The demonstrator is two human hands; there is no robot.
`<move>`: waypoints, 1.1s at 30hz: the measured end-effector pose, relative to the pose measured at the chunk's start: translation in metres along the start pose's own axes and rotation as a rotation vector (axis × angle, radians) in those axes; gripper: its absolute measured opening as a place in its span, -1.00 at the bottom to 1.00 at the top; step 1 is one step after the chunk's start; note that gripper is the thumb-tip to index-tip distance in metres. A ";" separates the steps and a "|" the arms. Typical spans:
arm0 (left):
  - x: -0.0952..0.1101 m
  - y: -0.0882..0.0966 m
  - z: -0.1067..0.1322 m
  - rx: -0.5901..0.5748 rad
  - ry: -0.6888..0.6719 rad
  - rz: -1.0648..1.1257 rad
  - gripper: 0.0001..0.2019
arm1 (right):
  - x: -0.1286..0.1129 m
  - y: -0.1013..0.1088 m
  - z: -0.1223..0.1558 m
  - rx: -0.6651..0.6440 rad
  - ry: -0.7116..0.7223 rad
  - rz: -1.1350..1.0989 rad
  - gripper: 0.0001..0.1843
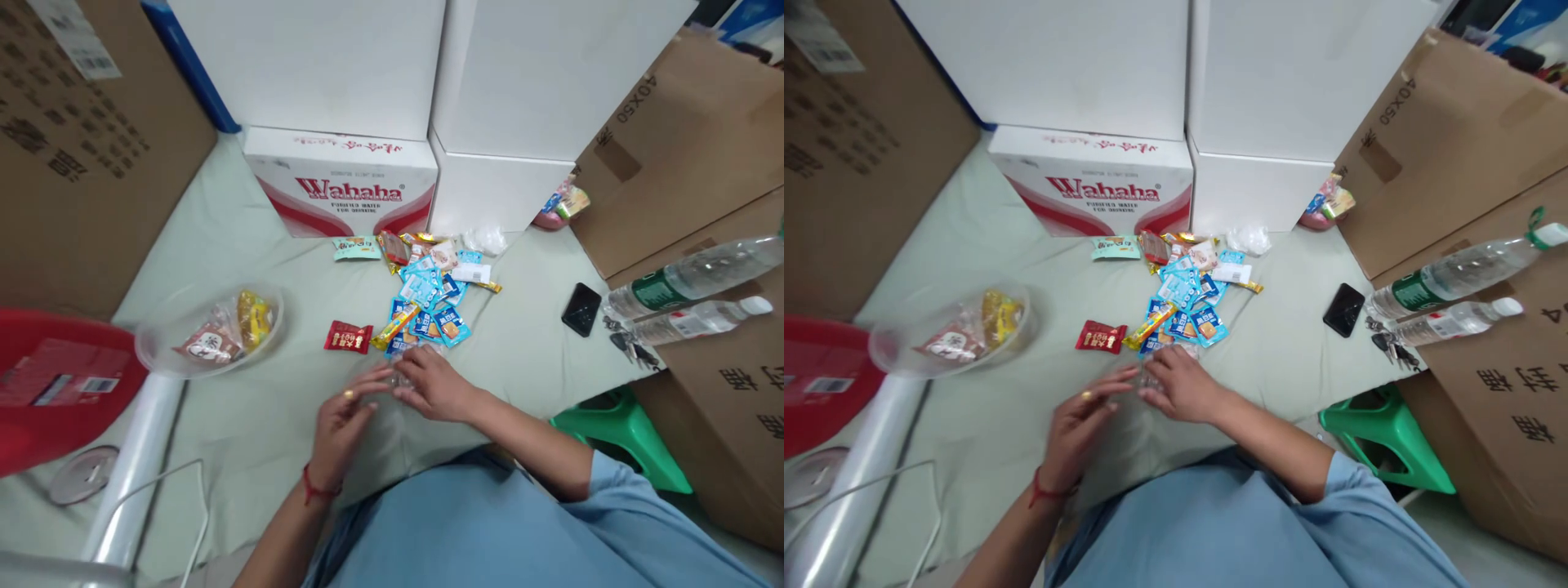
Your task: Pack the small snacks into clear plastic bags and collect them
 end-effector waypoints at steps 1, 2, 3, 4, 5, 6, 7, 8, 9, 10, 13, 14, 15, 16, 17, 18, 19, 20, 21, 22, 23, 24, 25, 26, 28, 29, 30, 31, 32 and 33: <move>0.002 0.016 0.000 0.120 0.029 0.042 -0.84 | -0.001 -0.002 0.005 -0.021 0.011 0.049 -0.42; 0.003 0.030 0.002 0.230 0.060 0.057 -0.87 | -0.003 -0.005 0.009 -0.047 0.014 0.103 -0.30; 0.002 0.040 0.003 0.318 0.096 0.052 -0.88 | -0.004 -0.009 0.011 -0.072 0.010 0.156 -0.24; 0.000 0.046 0.005 0.378 0.145 0.034 -0.89 | -0.004 -0.012 0.012 -0.087 0.000 0.200 -0.26; -0.003 0.049 0.007 0.407 0.203 0.010 -0.87 | -0.004 -0.014 0.011 -0.092 -0.012 0.230 -0.34; -0.006 0.049 0.008 0.408 0.261 -0.012 -0.84 | -0.003 -0.014 0.010 -0.087 -0.022 0.241 -0.45; -0.009 0.046 0.009 0.389 0.308 -0.024 -0.81 | -0.002 -0.012 0.008 -0.071 -0.027 0.227 -0.55; -0.011 0.041 0.008 0.362 0.341 -0.029 -0.78 | 0.001 -0.008 0.005 -0.042 -0.032 0.189 -0.61; -0.011 0.035 0.007 0.332 0.359 -0.027 -0.75 | 0.004 0.000 0.003 0.003 -0.040 0.126 -0.64; -0.010 0.029 0.004 0.307 0.366 -0.018 -0.72 | 0.009 0.009 0.001 0.065 -0.064 0.037 -0.64; 0.000 0.008 -0.011 0.268 0.363 0.102 -0.61 | 0.031 0.038 -0.005 0.277 -0.273 -0.396 -0.68; 0.004 0.001 -0.019 0.247 0.371 0.168 -0.54 | 0.039 0.044 -0.007 0.326 -0.375 -0.578 -0.70; 0.009 -0.005 -0.027 0.226 0.383 0.237 -0.47 | 0.045 0.047 -0.008 0.357 -0.474 -0.762 -0.71; 0.012 -0.011 -0.036 0.199 0.400 0.297 -0.40 | 0.049 0.047 -0.011 0.370 -0.558 -0.930 -0.69; 0.016 -0.017 -0.044 0.168 0.415 0.345 -0.34 | 0.051 0.045 -0.013 0.369 -0.618 -1.069 -0.65; 0.019 -0.023 -0.051 0.126 0.428 0.381 -0.31 | 0.051 0.042 -0.016 0.358 -0.655 -1.171 -0.60; 0.021 -0.029 -0.057 0.075 0.439 0.410 -0.30 | 0.049 0.037 -0.019 0.342 -0.672 -1.235 -0.57; 0.022 -0.035 -0.061 0.025 0.450 0.428 -0.31 | 0.046 0.032 -0.020 0.318 -0.675 -1.270 -0.55; 0.023 -0.041 -0.064 -0.008 0.464 0.432 -0.34 | 0.044 0.027 -0.022 0.294 -0.668 -1.279 -0.54; 0.022 -0.046 -0.065 -0.006 0.477 0.422 -0.37 | 0.041 0.023 -0.022 0.276 -0.654 -1.265 -0.54; 0.020 -0.049 -0.066 0.036 0.485 0.400 -0.39 | 0.039 0.020 -0.023 0.265 -0.633 -1.228 -0.54; 0.019 -0.052 -0.066 0.093 0.486 0.379 -0.41 | 0.038 0.018 -0.023 0.266 -0.608 -1.168 -0.55; 0.018 -0.054 -0.066 0.150 0.480 0.367 -0.42 | 0.038 0.018 -0.024 0.279 -0.580 -1.086 -0.55; 0.018 -0.053 -0.066 0.192 0.469 0.369 -0.43 | 0.038 0.020 -0.024 0.299 -0.547 -0.993 -0.55; 0.021 -0.043 -0.069 0.243 0.432 0.384 -0.47 | 0.039 0.027 -0.026 0.338 -0.473 -0.817 -0.53; 0.025 -0.030 -0.071 0.276 0.407 0.375 -0.49 | 0.039 0.032 -0.026 0.351 -0.436 -0.749 -0.52; 0.029 -0.012 -0.073 0.326 0.377 0.349 -0.52 | 0.041 0.037 -0.025 0.361 -0.404 -0.699 -0.54; 0.035 0.012 -0.075 0.416 0.338 0.294 -0.54 | 0.043 0.043 -0.023 0.366 -0.380 -0.667 -0.58; 0.041 0.039 -0.077 0.517 0.300 0.226 -0.56 | 0.046 0.048 -0.020 0.371 -0.368 -0.652 -0.63; 0.047 0.070 -0.079 0.638 0.258 0.142 -0.58 | 0.051 0.053 -0.015 0.378 -0.368 -0.647 -0.68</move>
Point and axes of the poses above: each hand's wrist, its own z-axis away from the middle knuckle, its own y-axis out of the back of the hand, x = y × z, the point moved 3 cm from there along -z, towards the middle knuckle
